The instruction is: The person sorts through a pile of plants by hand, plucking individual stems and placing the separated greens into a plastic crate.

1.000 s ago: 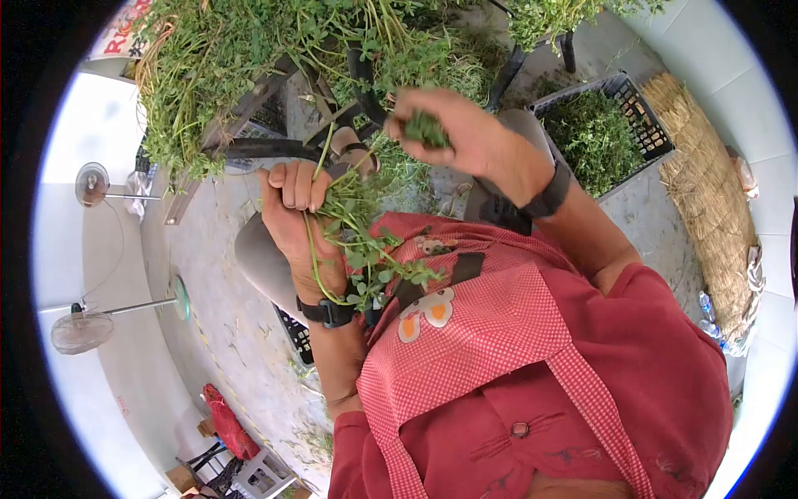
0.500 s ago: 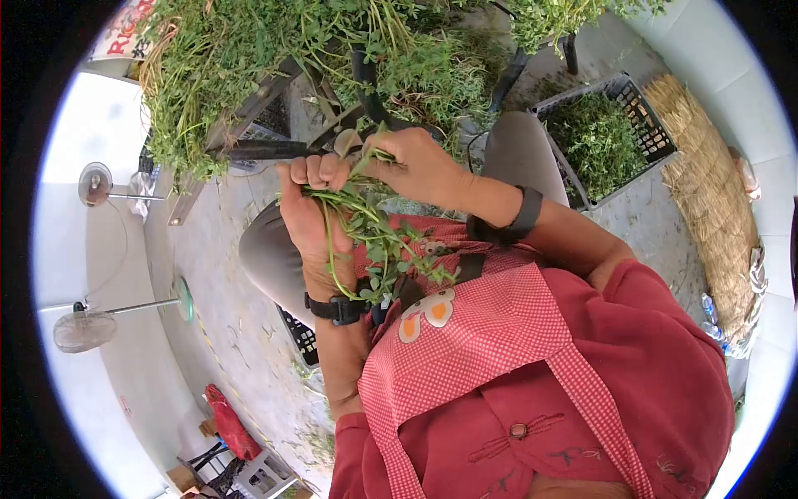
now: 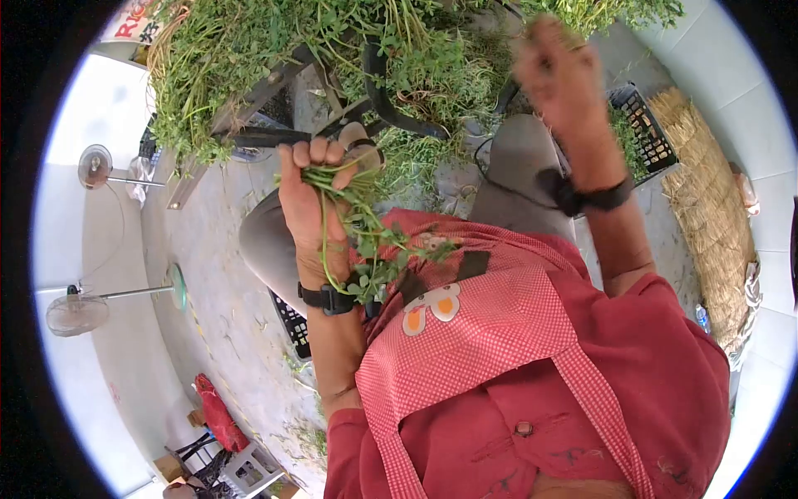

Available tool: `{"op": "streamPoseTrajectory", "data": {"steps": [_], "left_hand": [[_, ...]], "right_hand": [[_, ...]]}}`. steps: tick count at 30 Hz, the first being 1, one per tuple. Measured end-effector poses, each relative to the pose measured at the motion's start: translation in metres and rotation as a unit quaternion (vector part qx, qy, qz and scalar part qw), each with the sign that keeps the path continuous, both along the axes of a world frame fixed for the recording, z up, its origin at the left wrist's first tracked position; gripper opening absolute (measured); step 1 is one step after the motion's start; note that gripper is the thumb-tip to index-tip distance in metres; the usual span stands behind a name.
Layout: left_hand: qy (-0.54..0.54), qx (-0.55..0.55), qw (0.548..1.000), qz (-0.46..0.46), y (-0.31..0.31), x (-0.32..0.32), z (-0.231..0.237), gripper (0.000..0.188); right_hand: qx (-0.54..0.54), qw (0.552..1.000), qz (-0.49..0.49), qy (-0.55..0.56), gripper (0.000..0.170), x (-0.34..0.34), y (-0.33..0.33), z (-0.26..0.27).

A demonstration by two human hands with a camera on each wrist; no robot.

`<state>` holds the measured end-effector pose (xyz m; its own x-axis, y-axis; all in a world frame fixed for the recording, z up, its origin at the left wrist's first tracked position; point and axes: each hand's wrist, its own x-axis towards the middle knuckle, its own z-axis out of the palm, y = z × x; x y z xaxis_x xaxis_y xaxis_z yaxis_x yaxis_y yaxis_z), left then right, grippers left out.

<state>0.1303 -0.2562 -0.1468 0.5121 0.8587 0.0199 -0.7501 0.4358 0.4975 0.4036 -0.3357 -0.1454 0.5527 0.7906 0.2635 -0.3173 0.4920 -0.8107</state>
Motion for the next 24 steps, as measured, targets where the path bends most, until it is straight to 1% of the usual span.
{"op": "streamPoseTrajectory", "data": {"steps": [1, 2, 3, 4, 5, 6, 7, 8, 9, 10, 11, 12, 13, 14, 15, 16, 17, 18, 19, 20, 21, 22, 24], "left_hand": [[0.004, 0.011, 1.0, -0.01, 0.0, -0.001, -0.003, 0.034], [-0.006, 0.017, 1.0, -0.007, 0.001, 0.003, -0.002, 0.034], [-0.025, 0.018, 0.999, -0.026, 0.0, 0.006, -0.001, 0.036], [-0.04, 0.015, 0.998, -0.044, -0.003, 0.006, -0.002, 0.039], [-0.037, 0.041, 0.997, -0.062, 0.003, 0.003, -0.01, 0.039], [-0.041, 0.04, 0.996, -0.061, 0.002, 0.004, -0.011, 0.039], [-0.012, 0.045, 0.997, -0.057, 0.002, 0.005, -0.011, 0.039], [0.018, 0.051, 0.997, -0.053, 0.002, 0.006, -0.011, 0.039], [0.015, 0.053, 0.997, -0.053, 0.002, 0.01, -0.009, 0.039], [0.028, 0.051, 0.997, -0.043, -0.001, 0.013, -0.007, 0.038], [0.046, 0.045, 0.997, -0.034, -0.005, 0.014, -0.007, 0.039], [0.051, 0.043, 0.997, -0.038, -0.008, 0.015, -0.007, 0.039], [0.055, 0.046, 0.997, -0.035, -0.008, 0.018, -0.006, 0.039], [0.058, 0.048, 0.997, -0.03, -0.008, 0.02, -0.006, 0.041], [0.06, 0.048, 0.997, -0.031, -0.009, 0.021, -0.006, 0.041], [0.085, 0.042, 0.995, -0.021, -0.01, 0.021, -0.005, 0.041], [0.11, 0.037, 0.993, -0.012, -0.011, 0.021, -0.005, 0.043], [0.113, 0.033, 0.993, -0.013, -0.014, 0.021, -0.005, 0.043], [0.14, 0.031, 0.99, -0.001, -0.016, 0.023, -0.004, 0.044], [0.165, 0.029, 0.986, 0.01, -0.017, 0.025, -0.004, 0.045], [0.152, 0.025, 0.988, 0.012, -0.017, 0.027, -0.005, 0.046], [0.15, 0.024, 0.988, 0.012, -0.016, 0.027, -0.007, 0.046], [0.174, 0.043, 0.984, 0.002, -0.015, 0.025, -0.013, 0.045]], "right_hand": [[-0.039, 0.994, -0.088, -0.049, 0.018, 0.03, -0.007, -0.004], [-0.07, 0.977, -0.177, -0.101, 0.021, 0.065, -0.013, -0.006], [-0.121, 0.947, -0.266, -0.131, 0.026, 0.104, -0.017, -0.014], [-0.094, 0.906, -0.353, -0.213, 0.032, 0.141, -0.022, -0.029], [-0.374, 0.767, -0.345, -0.39, 0.042, 0.17, -0.049, -0.017], [-0.373, 0.766, -0.345, -0.394, 0.042, 0.187, -0.058, -0.028], [-0.385, 0.581, -0.446, -0.562, 0.047, 0.2, -0.062, -0.05], [-0.369, 0.353, -0.515, -0.689, 0.053, 0.207, -0.064, -0.062], [-0.395, 0.442, -0.449, -0.668, 0.064, 0.198, -0.061, -0.057], [-0.35, 0.578, -0.389, -0.626, 0.06, 0.183, -0.048, -0.052], [-0.301, 0.7, -0.317, -0.564, 0.056, 0.157, -0.035, -0.048], [-0.199, 0.843, -0.164, -0.472, 0.041, 0.117, -0.021, -0.038], [-0.236, 0.834, -0.086, -0.492, 0.029, 0.057, -0.016, -0.005], [-0.13, 0.828, -0.04, -0.544, 0.026, 0.026, 0.0, -0.01], [-0.096, 0.862, 0.069, -0.494, 0.022, -0.012, 0.009, -0.004], [-0.05, 0.825, 0.093, -0.556, 0.02, -0.043, 0.012, 0.009], [-0.041, 0.826, 0.102, -0.552, 0.019, -0.07, 0.019, 0.011], [-0.035, 0.828, 0.111, -0.548, 0.019, -0.091, 0.026, 0.01], [-0.039, 0.83, 0.112, -0.546, 0.019, -0.103, 0.032, 0.005], [-0.073, 0.846, 0.175, -0.499, 0.019, -0.11, 0.04, -0.001], [-0.106, 0.855, 0.236, -0.45, 0.02, -0.113, 0.044, -0.003], [-0.107, 0.854, 0.237, -0.451, 0.02, -0.111, 0.049, -0.005], [-0.151, 0.87, 0.327, -0.337, 0.02, -0.107, 0.055, -0.009]]}}
